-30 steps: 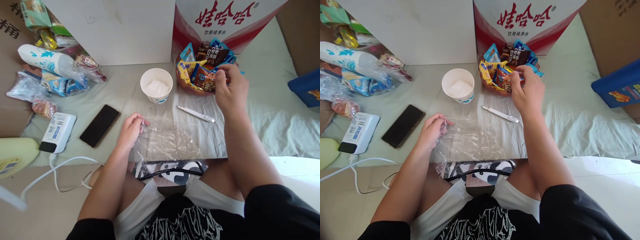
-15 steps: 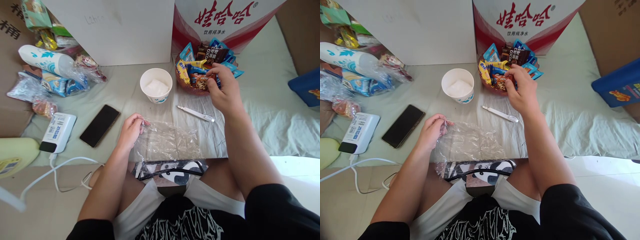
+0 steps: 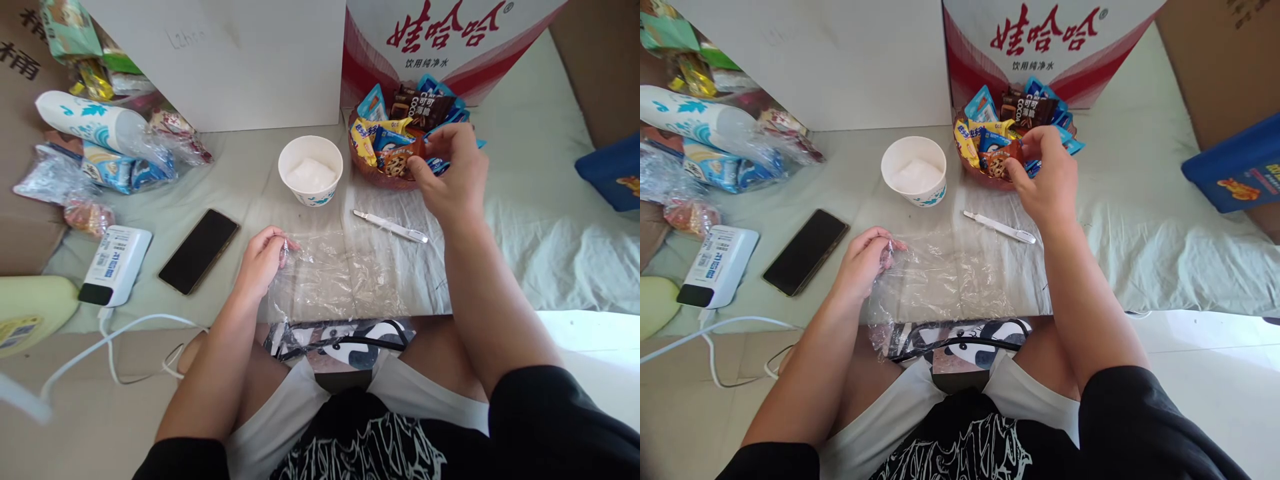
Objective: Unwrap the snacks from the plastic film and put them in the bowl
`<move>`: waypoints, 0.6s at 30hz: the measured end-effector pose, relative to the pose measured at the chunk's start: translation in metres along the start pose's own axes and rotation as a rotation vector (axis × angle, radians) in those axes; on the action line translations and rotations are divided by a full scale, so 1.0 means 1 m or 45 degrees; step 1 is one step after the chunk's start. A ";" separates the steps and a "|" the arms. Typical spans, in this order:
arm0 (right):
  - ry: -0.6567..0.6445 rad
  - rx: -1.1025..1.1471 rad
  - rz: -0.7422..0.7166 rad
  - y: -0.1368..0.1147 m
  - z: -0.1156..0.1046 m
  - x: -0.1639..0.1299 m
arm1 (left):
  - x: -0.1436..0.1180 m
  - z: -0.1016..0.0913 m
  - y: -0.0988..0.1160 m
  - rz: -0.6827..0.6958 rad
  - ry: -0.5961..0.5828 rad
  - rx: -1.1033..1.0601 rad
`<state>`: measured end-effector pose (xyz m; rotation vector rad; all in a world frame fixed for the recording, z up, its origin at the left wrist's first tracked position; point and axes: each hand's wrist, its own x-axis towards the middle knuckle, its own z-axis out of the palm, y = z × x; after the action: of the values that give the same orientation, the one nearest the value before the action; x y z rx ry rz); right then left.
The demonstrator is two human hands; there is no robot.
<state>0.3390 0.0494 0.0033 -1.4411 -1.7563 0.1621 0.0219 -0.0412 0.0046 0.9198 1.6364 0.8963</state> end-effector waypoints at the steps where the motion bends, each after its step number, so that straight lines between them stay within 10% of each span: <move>1: -0.014 0.007 -0.022 -0.002 0.001 0.000 | 0.000 0.000 0.000 -0.001 0.003 0.000; 18: -0.115 -0.103 -0.092 -0.003 0.008 -0.006 | 0.000 -0.002 -0.001 -0.010 -0.021 -0.010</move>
<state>0.3312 0.0461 -0.0032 -1.4448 -1.9051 0.1205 0.0194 -0.0416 0.0041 0.9125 1.6206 0.8870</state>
